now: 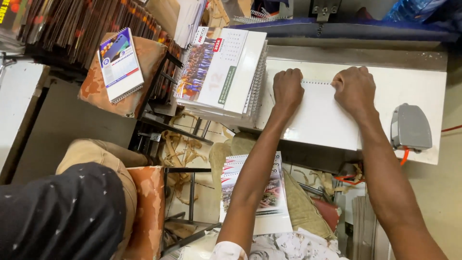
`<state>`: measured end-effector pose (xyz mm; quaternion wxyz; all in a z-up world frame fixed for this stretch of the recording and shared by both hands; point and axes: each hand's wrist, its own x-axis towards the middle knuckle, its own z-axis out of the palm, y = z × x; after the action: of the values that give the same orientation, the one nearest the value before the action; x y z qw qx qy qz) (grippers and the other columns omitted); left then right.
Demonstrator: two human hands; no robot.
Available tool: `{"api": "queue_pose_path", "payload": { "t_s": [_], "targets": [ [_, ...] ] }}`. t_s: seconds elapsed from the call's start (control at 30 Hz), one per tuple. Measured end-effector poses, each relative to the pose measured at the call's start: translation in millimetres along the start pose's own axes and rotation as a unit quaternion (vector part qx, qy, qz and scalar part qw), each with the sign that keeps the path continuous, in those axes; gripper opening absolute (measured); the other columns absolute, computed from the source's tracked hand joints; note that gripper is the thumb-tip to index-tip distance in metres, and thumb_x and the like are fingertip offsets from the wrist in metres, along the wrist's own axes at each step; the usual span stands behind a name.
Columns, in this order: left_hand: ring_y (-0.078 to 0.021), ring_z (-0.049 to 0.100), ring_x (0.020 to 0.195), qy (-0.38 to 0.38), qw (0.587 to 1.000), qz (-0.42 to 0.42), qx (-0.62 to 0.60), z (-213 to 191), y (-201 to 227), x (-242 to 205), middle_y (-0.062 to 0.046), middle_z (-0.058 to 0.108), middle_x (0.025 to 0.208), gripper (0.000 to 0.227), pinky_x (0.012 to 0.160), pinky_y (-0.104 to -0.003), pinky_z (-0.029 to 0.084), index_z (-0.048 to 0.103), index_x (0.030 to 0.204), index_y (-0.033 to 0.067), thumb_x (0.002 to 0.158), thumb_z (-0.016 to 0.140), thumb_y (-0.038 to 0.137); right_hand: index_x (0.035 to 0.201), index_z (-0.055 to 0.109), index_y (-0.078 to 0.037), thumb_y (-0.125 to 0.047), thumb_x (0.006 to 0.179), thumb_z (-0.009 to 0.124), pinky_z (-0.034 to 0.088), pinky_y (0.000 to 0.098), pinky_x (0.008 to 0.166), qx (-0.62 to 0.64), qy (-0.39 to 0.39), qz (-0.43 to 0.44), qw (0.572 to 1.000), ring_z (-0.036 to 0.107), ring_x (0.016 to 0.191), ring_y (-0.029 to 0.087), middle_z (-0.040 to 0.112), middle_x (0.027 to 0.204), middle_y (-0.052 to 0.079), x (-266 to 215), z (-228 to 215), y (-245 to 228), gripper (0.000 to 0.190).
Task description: The person assembles spiral-bound calendars by hand at a low workstation. They repeatedly pick up a calendar cover, place it on a stack of loose pages, and press the spiral binding to secure the cover to the pages before stacking the finished item.
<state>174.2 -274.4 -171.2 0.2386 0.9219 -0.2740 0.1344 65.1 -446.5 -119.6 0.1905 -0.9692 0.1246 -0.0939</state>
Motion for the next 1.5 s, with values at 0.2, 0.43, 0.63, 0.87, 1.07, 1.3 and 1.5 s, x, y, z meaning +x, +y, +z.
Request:
{"api": "queue_pose_path", "payload": {
  "t_s": [0.2,0.43,0.63,0.87,1.07,1.3,1.5],
  "targets": [
    [-0.0294,0.068,0.097,-0.033,0.999,0.02,-0.024,-28.7,29.2,-4.4,-0.012,0.076,0.109,0.033,0.085,-0.042,0.053,0.073,0.115,0.0038,0.088,0.058,-0.008,0.084,0.078,-0.022,-0.018,0.095,0.075,0.035,0.0391,0.071,-0.16,0.213,-0.064,0.962,0.045,0.089,0.024,0.054,0.09,0.003,34.5,34.4,14.5,0.013],
    [-0.0381,0.048,0.145,0.008,0.997,0.039,-0.067,23.9,8.3,12.4,-0.018,0.056,0.149,0.049,0.126,-0.05,0.037,0.058,0.138,0.0014,0.089,0.052,-0.006,0.067,0.04,-0.021,-0.006,0.098,0.062,0.02,0.0341,0.055,-0.003,0.18,-0.003,0.984,0.027,0.061,0.01,0.031,0.061,-0.007,89.1,58.8,21.8,0.041],
    [-0.037,0.056,0.131,0.036,0.994,0.027,-0.097,30.5,2.5,41.9,-0.02,0.061,0.139,0.041,0.115,-0.049,0.049,0.061,0.13,-0.0014,0.09,0.054,-0.004,0.064,0.046,-0.021,-0.012,0.101,0.074,0.029,0.0384,0.048,-0.074,0.242,0.022,0.967,0.035,0.064,0.007,0.032,0.062,-0.008,109.1,80.5,20.8,0.046],
    [-0.0353,0.057,0.125,0.068,0.991,0.048,-0.104,26.6,-0.8,49.7,-0.02,0.061,0.134,0.033,0.11,-0.047,0.048,0.062,0.121,-0.0009,0.09,0.051,0.0,0.086,0.072,-0.011,-0.017,0.107,0.073,0.044,0.0364,0.063,-0.112,0.286,-0.013,0.951,0.056,0.077,0.019,0.067,0.084,0.005,87.5,57.2,-14.9,0.022],
    [-0.0353,0.055,0.127,0.066,0.994,0.044,-0.081,37.7,-4.3,60.5,-0.019,0.059,0.135,0.037,0.105,-0.048,0.047,0.058,0.127,-0.0006,0.093,0.053,0.012,0.113,0.067,0.001,-0.012,0.088,0.073,0.045,0.0455,0.081,-0.128,0.251,-0.046,0.958,0.053,0.1,0.036,0.059,0.107,0.02,70.4,51.3,-29.0,0.029],
    [-0.032,0.047,0.143,0.018,0.999,0.03,-0.025,32.3,-3.9,62.1,-0.019,0.052,0.148,0.051,0.124,-0.048,0.039,0.048,0.142,-0.001,0.097,0.047,0.023,0.129,0.066,0.015,-0.005,0.097,0.065,0.037,0.0631,0.108,-0.072,0.216,-0.075,0.971,0.044,0.122,0.058,0.055,0.123,0.037,73.5,56.2,-27.8,0.038],
    [-0.0352,0.058,0.125,0.036,0.998,-0.006,-0.048,20.3,-0.5,65.3,-0.023,0.061,0.129,0.046,0.115,-0.048,0.046,0.057,0.129,-0.0031,0.093,0.05,0.024,0.126,0.069,0.011,-0.006,0.098,0.059,0.045,0.0606,0.098,-0.096,0.197,-0.04,0.975,0.047,0.117,0.05,0.055,0.115,0.031,71.5,52.7,-35.1,0.035]
  ]
}}
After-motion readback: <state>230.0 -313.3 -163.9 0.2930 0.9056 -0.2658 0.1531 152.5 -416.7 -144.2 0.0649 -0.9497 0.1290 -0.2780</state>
